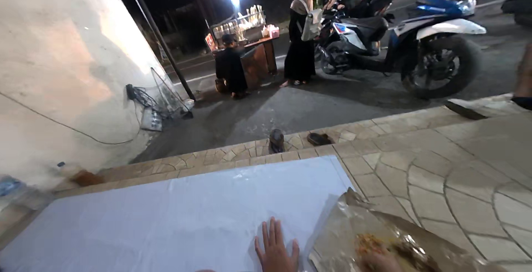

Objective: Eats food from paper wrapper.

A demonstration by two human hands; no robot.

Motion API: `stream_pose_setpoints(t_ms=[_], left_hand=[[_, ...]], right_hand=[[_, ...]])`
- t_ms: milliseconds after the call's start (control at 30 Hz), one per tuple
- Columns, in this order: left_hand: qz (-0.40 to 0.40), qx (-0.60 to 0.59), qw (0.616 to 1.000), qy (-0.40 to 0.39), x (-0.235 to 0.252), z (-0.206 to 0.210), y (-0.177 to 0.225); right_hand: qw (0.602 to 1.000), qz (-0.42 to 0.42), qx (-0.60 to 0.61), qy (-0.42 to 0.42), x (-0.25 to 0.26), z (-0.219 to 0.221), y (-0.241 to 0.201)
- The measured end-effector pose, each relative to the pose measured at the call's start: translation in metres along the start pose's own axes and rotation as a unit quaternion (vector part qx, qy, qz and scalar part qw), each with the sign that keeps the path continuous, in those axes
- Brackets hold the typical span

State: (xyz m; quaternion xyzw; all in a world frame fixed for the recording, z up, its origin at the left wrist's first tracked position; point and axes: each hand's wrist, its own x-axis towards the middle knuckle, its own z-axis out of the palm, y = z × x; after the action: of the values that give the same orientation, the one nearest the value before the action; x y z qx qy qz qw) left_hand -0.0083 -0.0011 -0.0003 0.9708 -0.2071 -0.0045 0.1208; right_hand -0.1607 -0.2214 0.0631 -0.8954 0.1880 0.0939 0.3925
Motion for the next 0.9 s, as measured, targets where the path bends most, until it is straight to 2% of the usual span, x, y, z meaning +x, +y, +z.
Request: stream_pose_setpoints(t_ms=[67,300,400,533,767,900], left_hand=[[0.005,0.015,1.0,0.018,0.005,0.003,0.0],[0.013,0.021,0.998,-0.055,0.005,-0.008,0.001],[0.019,0.024,0.998,-0.052,0.005,0.0,-0.004],[0.027,0.021,0.998,-0.05,0.002,0.0,-0.007],[0.019,0.015,0.999,-0.049,0.005,0.0,-0.005],[0.008,0.006,0.999,-0.039,0.004,0.0,-0.005]], right_hand=[[0.999,-0.007,-0.029,0.017,0.004,0.004,0.008],[0.996,0.049,-0.071,-0.035,0.005,-0.006,-0.008],[0.996,0.023,-0.083,-0.002,0.005,0.0,0.001],[0.996,0.007,-0.088,-0.014,0.003,-0.002,0.0],[0.999,0.023,-0.026,-0.017,0.002,-0.02,0.015],[0.99,0.054,0.127,-0.012,-0.003,-0.042,0.016]])
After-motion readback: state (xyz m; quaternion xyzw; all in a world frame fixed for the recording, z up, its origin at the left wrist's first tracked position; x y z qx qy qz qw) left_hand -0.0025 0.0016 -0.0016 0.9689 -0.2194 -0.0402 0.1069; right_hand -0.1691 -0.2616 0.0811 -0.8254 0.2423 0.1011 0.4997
